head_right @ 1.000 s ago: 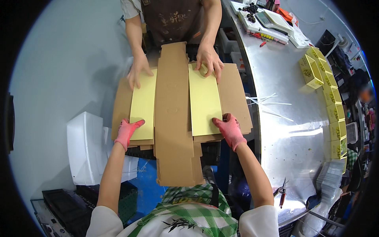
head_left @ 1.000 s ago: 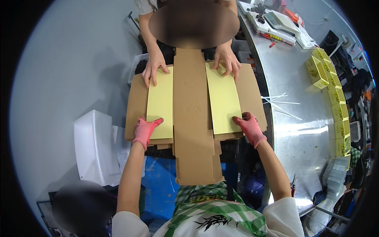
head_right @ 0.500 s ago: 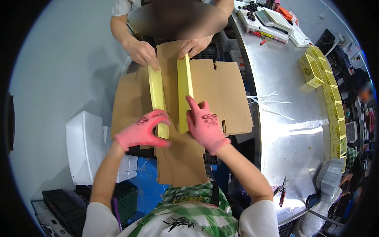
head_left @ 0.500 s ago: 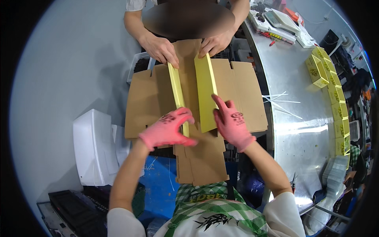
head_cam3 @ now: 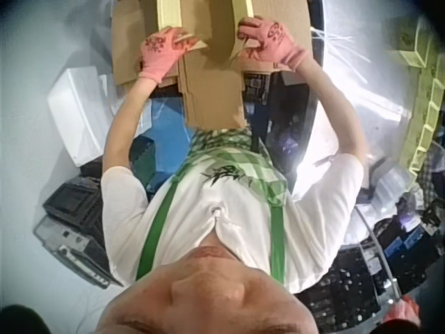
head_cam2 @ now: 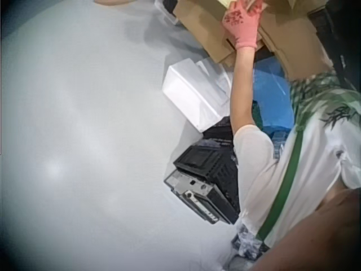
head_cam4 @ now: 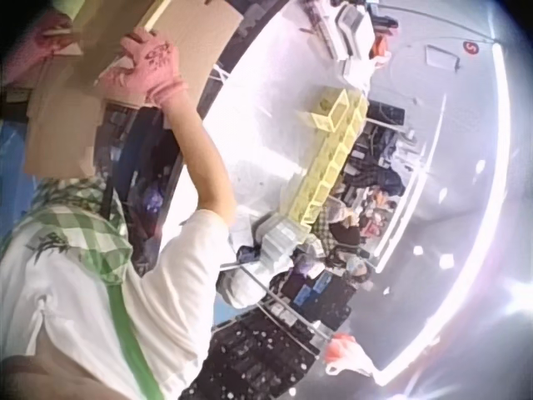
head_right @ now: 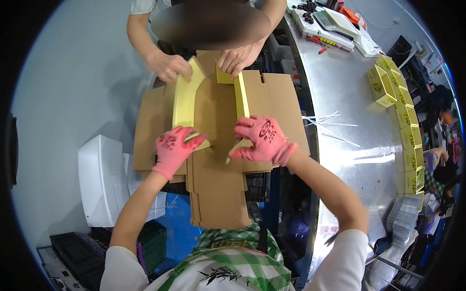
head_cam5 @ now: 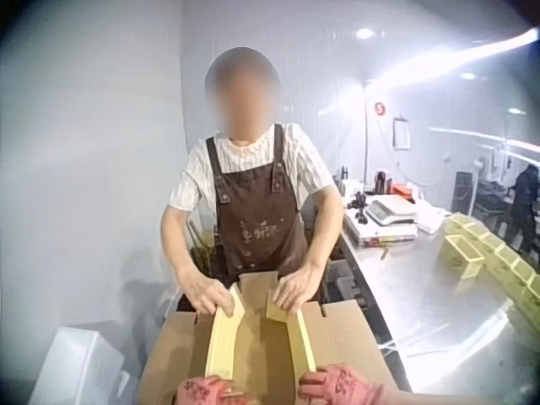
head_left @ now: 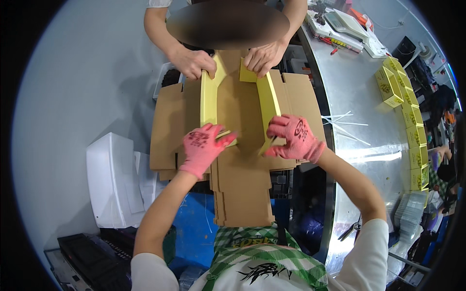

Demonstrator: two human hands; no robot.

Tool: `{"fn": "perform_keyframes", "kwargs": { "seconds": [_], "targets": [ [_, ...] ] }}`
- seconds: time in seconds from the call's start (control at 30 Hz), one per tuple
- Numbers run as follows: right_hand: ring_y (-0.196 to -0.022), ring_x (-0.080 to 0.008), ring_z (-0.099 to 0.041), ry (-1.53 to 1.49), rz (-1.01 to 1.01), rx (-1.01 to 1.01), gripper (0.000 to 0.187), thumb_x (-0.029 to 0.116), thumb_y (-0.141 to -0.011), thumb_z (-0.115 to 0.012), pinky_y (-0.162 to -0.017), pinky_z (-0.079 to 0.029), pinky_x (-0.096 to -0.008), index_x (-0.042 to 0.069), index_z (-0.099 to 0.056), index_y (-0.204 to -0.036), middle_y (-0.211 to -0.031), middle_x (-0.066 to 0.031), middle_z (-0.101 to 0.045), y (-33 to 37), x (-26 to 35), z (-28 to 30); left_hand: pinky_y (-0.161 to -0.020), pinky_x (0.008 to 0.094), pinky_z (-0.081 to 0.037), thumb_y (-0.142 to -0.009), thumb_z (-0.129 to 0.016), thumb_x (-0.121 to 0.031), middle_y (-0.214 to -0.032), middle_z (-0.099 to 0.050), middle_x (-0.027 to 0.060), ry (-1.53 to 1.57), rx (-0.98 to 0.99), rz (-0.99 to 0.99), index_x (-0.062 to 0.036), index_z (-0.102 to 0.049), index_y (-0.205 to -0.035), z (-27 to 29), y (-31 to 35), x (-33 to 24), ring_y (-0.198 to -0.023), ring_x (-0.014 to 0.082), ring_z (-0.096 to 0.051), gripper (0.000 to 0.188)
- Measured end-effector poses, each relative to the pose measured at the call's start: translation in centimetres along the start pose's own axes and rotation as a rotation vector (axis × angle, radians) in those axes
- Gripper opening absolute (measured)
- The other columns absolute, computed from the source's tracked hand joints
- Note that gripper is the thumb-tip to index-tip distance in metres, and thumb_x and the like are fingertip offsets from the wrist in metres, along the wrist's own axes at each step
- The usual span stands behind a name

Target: The person folds flat cardboard pieces into rectangular yellow boxes by hand, aligning flaps and tucking edges to form the structure. Completed boxes are placed aside on the table.

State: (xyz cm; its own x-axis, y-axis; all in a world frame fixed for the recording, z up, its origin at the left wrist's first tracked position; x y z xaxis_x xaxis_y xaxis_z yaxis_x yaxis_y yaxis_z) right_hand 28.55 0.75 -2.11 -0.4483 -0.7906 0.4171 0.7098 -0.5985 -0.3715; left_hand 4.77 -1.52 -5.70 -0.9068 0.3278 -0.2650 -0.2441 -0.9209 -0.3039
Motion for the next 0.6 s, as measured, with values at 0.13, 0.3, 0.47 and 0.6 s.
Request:
{"fn": "perform_keyframes", "kwargs": {
  "seconds": [0.13, 0.3, 0.47, 0.6],
  "targets": [
    [-0.063, -0.0252, -0.055, 0.298, -0.261, -0.19, 0.038, 0.039, -0.063, -0.079, -0.055, -0.044, -0.0366, 0.011, -0.055, -0.072, -0.072, -0.0021, -0.053, 0.6, -1.4, -2.9, -0.065, 0.0382, -0.051, -0.079, -0.064, -0.032, -0.097, -0.061, 0.0057, -0.151, 0.259, -0.024, -0.0131, -0.049, -0.13, -1.2, -1.6, -4.9, -0.076, 0.0253, -0.064, 0.057],
    [-0.071, -0.026, -0.057, 0.359, -0.251, -0.068, 0.027, 0.034, -0.073, -0.072, -0.061, -0.046, -0.0383, 0.011, -0.059, -0.077, -0.079, -0.0032, -0.056, 0.1, -0.6, -2.5, -0.063, 0.0368, -0.05, -0.075, -0.065, -0.057, -0.09, -0.062, 0.0047, -0.177, 0.237, -0.058, -0.0121, -0.057, -0.12, -0.8, -2.3, -5.5, -0.072, 0.025, -0.063, 0.065],
    [-0.096, -0.0323, -0.059, -0.018, -0.082, -0.061, 0.037, 0.023, -0.083, -0.062, -0.079, -0.05, -0.0386, 0.011, -0.057, -0.118, -0.115, -0.0112, -0.057, 0.7, -0.7, -0.6, -0.058, 0.0345, -0.049, -0.071, -0.065, -0.064, -0.079, -0.062, 0.0028, -0.183, 0.164, 0.005, -0.0112, -0.06, -0.093, -1.8, -2.4, -4.4, -0.07, 0.0218, -0.064, 0.057],
    [-0.114, -0.0351, -0.052, 0.017, -0.068, -0.004, 0.064, 0.013, -0.074, -0.064, -0.094, -0.045, -0.0418, 0.018, -0.045, -0.135, -0.134, -0.0183, -0.043, 4.8, 0.8, -0.3, -0.054, 0.0343, -0.047, -0.071, -0.065, -0.063, -0.074, -0.06, 0.0031, -0.143, 0.083, -0.033, -0.0112, -0.057, -0.081, -2.2, -2.0, -3.7, -0.064, 0.0222, -0.063, 0.053]
  ]
}}
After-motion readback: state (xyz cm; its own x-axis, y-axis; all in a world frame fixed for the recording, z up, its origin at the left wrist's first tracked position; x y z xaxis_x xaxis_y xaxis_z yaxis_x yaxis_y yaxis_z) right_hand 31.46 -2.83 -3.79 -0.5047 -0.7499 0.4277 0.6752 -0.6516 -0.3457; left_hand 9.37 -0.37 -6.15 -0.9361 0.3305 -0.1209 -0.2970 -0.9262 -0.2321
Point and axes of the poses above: each hand's wrist, its own y-axis away from the middle knuckle, its own z-axis out of the back of the hand, x = y × z, the point moved 3 cm from there along -y, towards the middle knuckle
